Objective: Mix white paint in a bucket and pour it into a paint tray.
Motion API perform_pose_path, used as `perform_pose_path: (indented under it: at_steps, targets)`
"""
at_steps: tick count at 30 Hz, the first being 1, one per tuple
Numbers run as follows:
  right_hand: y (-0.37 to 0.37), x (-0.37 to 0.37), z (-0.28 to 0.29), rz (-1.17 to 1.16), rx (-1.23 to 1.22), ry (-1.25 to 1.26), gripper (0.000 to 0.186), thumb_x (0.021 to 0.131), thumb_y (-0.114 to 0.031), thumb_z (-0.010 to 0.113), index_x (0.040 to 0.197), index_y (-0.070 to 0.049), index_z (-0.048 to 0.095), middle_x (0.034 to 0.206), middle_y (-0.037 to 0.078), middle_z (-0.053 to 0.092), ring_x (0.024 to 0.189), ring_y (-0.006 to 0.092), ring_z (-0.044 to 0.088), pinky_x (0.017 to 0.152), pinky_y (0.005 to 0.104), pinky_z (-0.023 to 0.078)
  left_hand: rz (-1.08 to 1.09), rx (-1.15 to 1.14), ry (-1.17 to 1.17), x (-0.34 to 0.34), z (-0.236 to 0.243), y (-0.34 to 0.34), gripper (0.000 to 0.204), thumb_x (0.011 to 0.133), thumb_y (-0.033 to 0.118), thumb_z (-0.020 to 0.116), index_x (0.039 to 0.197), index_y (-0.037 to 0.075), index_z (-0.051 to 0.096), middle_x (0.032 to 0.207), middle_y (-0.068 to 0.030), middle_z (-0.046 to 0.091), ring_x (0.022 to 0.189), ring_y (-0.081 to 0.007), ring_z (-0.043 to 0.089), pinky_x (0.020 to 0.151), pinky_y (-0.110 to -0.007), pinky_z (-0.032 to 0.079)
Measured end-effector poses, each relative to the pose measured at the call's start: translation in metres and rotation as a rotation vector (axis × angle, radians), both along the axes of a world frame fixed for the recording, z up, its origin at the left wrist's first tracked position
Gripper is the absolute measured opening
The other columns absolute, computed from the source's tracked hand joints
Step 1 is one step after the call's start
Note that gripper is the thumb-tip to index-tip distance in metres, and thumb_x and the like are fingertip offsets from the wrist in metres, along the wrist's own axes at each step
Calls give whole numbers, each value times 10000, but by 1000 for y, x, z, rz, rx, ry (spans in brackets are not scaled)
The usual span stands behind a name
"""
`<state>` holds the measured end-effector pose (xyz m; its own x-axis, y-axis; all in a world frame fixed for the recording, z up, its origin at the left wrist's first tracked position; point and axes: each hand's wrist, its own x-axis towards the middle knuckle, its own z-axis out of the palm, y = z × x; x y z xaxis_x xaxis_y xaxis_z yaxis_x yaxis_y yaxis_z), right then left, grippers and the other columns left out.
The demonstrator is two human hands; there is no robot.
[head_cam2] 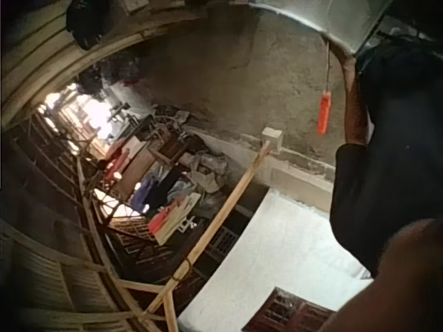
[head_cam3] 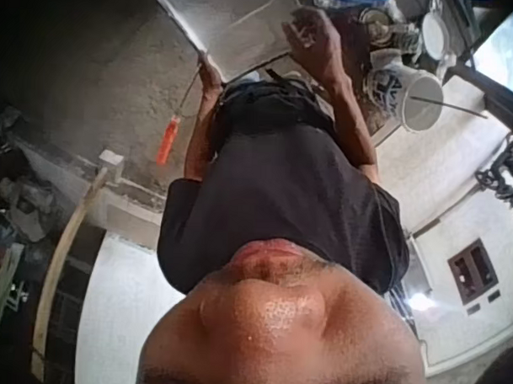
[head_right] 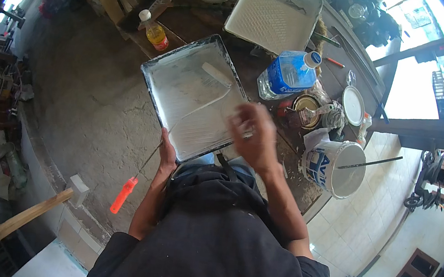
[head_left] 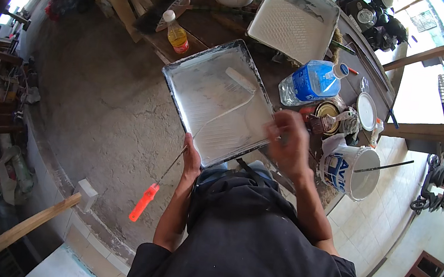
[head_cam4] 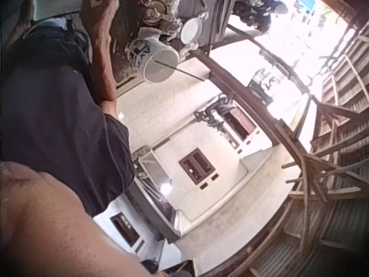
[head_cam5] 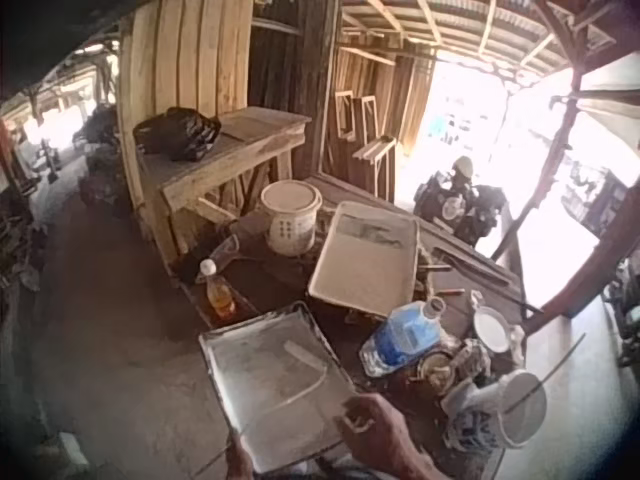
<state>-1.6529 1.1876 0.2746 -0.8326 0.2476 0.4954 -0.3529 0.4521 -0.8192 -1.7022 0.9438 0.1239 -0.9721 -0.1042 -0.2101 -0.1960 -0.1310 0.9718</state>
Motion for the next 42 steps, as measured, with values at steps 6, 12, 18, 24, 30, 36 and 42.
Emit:
perform_pose_path:
  at_steps: [6,12,18,24,30,36,42]
  targets:
    - [-88,18,-9,676,190,-342,251,795,-57,637,1037,-50,571,781,111,596,735,242,615,659,363,479,-101,-399,361,-5,-77,-42,649,982,481,270,1340,-57,327,1323,-171,421,1185,-215,431,1015,-312,323]
    - [-26,-15,5,-265,138,169,295,777,-68,691,1021,-2,539,767,84,557,644,182,566,588,316,474,-165,228,-23,-9,-23,-22,628,978,487,281,1357,-13,309,1327,-151,416,1198,-212,423,1016,-322,325]
    - [61,-27,-17,-785,191,294,950,653,-340,840,1290,-8,218,1211,180,323,1124,302,412,857,408,434,-245,284,11,-8,-20,-22,619,975,498,284,1347,5,322,1325,-139,417,1204,-202,419,1014,-319,329]
    - [61,-46,-43,-697,87,129,1258,569,-455,861,1394,-13,20,1321,250,247,1260,388,314,1024,480,320,-268,305,18,-9,-10,-10,604,972,502,295,1334,20,310,1320,-134,417,1211,-201,416,1028,-329,324]
    - [75,-72,-57,-722,72,103,1066,567,-393,864,1342,-7,242,1233,226,412,1144,354,448,969,445,377,-288,390,0,-12,-22,-8,624,965,523,291,1352,34,289,1346,-133,395,1231,-205,404,1039,-334,315]
    - [76,-65,-50,-610,-32,112,949,547,-374,870,1263,-16,358,1210,198,448,1099,329,489,934,433,404,-185,263,24,-11,-21,-6,681,956,554,269,1396,35,244,1401,-135,338,1273,-215,363,1064,-340,281]
    - [76,-56,-35,-535,-97,108,928,560,-318,872,1273,-26,355,1205,189,463,1098,309,514,922,417,452,-185,287,-13,-11,-18,-4,739,932,582,320,1413,29,222,1408,-121,343,1273,-216,369,1060,-338,289]
